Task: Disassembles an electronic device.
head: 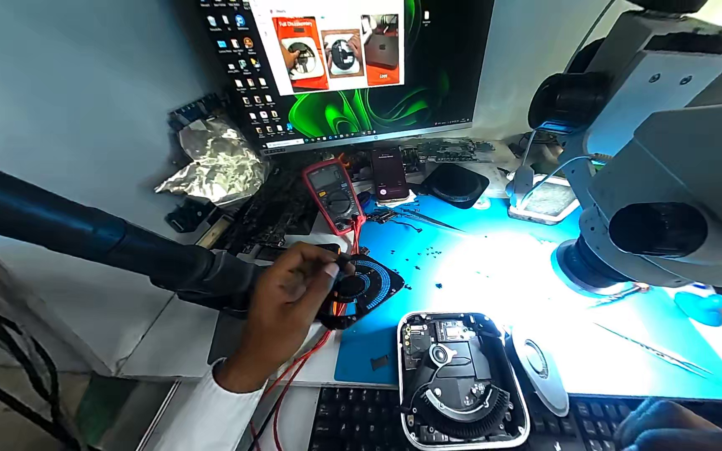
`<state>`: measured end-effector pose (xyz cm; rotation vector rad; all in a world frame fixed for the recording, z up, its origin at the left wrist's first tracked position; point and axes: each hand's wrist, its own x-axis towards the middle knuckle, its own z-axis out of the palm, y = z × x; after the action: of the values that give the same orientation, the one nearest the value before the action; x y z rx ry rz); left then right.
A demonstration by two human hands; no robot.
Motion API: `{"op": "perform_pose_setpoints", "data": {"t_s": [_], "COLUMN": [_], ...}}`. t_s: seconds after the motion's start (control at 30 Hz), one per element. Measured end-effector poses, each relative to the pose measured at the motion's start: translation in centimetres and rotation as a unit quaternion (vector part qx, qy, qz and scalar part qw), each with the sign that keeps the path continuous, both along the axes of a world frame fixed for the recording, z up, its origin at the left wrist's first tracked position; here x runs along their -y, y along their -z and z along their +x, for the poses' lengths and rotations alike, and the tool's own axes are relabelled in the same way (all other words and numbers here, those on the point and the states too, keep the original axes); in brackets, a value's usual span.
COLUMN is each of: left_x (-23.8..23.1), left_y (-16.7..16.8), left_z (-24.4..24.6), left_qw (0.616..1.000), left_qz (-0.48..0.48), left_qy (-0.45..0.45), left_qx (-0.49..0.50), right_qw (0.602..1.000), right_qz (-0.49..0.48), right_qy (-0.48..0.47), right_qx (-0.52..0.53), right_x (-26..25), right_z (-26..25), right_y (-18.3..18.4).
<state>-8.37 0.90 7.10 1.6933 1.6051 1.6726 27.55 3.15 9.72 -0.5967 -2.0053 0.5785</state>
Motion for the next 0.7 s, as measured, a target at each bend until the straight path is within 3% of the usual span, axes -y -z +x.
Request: {"op": "perform_pose_setpoints", "data": {"t_s": [0.17,0.43,0.6,0.7], "left_x": [0.2,2.0,3.2,4.2], "left_y": [-2.0,-5.1,-6.3,-7.5], "left_z": [0.8,2.3,3.9,4.2], "left_qw": [0.997,0.994,0.993,0.994], "left_qz": [0.061,0.063,0.056,0.055], "left_qy": [-0.035,-0.060,-0.054,-0.029], "left_qx": [0.022,-0.062,-0.088,-0.088], "right_qw": [0.999,0.998,0.995,0.997], "right_qz": [-0.032,-0.062,-0.062,-0.063], "right_qy": [-0.025,-0.033,-0.023,-0.020], "right_qx": [0.016,-0.004,0.071,0.029], "right_x": [-0.2,0.0,0.7,-0.2], "right_z": [-1.1,-3.1,-8.3,-11.5], "right_y": [-0.1,-1.1,-1.5,0.4]}}
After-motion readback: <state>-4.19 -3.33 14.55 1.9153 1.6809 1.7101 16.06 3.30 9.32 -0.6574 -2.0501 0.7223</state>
